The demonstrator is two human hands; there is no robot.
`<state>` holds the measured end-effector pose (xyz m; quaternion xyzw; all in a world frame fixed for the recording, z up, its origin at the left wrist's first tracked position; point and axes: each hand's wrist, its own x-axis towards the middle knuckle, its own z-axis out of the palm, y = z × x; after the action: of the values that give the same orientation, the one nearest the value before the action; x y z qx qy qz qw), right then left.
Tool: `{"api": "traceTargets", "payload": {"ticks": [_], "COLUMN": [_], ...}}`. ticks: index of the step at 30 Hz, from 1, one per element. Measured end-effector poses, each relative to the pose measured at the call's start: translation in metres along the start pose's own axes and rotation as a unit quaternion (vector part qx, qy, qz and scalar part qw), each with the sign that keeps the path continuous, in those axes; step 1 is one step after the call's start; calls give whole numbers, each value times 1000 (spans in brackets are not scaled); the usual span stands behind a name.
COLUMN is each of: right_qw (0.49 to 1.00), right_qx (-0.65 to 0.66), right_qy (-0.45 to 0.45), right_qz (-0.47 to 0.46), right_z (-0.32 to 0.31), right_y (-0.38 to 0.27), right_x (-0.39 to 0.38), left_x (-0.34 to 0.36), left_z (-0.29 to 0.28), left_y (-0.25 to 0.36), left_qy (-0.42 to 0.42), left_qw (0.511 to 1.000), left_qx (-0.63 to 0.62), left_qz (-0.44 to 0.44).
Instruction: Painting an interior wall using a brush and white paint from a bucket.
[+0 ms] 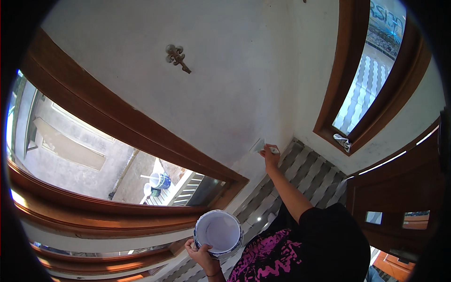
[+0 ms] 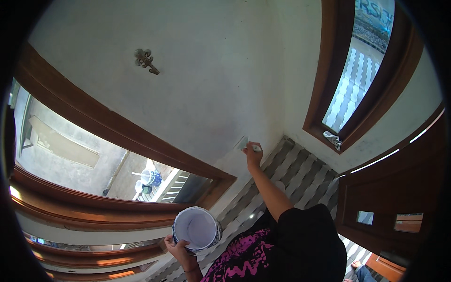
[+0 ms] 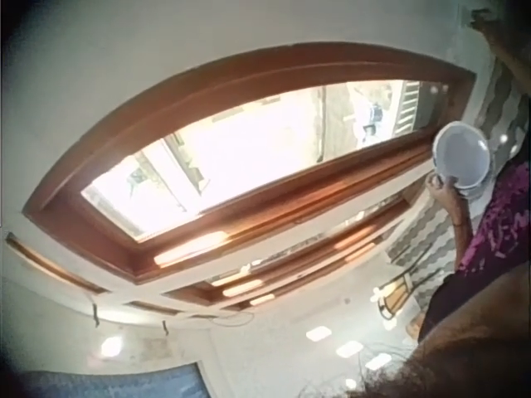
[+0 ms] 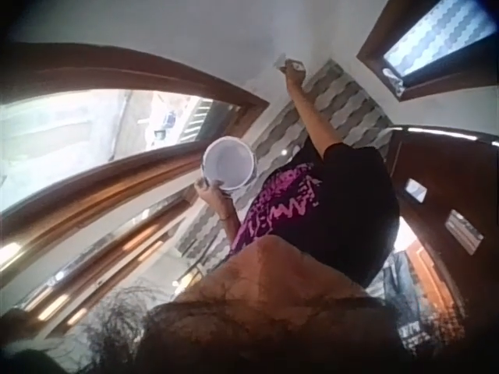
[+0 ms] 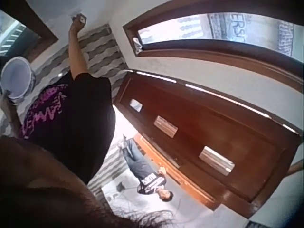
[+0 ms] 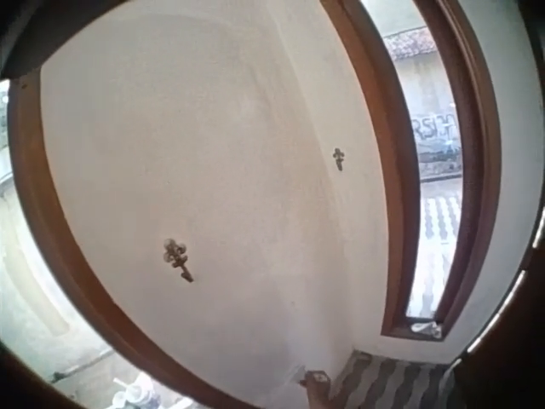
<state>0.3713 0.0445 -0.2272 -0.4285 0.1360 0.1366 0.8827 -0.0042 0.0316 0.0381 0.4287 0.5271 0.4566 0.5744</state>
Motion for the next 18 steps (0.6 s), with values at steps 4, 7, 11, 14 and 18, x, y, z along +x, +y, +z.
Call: {"api": "traceTargets", "payload": {"ticks": [4,7,11,14,18], "right_qw": [1000,999,980,954,948], "right_qx": [6,37,131,194,192], "right_qy": [12,-12,-139,-221,-243], "right_qz": [-25,-21,-48,-57,-74], "right_z": [37,57,85,91,81], "right_y": [-39,-84,-151,-174,-140], "right_x": [-14,-29,-44,-43,-26], "left_x": [10,6,11,14,8], "left_z": [-11,-8,-13,-14,-12], "left_y": [-9,-7,-11,-14,-11], "left_qy": [-5,19,2,-1,2], "left_qw": [1000,1000,1000,1000,1000], "left_qx": [6,-9,18,11,12], "left_qz": [-3,7,12,17,12]}}
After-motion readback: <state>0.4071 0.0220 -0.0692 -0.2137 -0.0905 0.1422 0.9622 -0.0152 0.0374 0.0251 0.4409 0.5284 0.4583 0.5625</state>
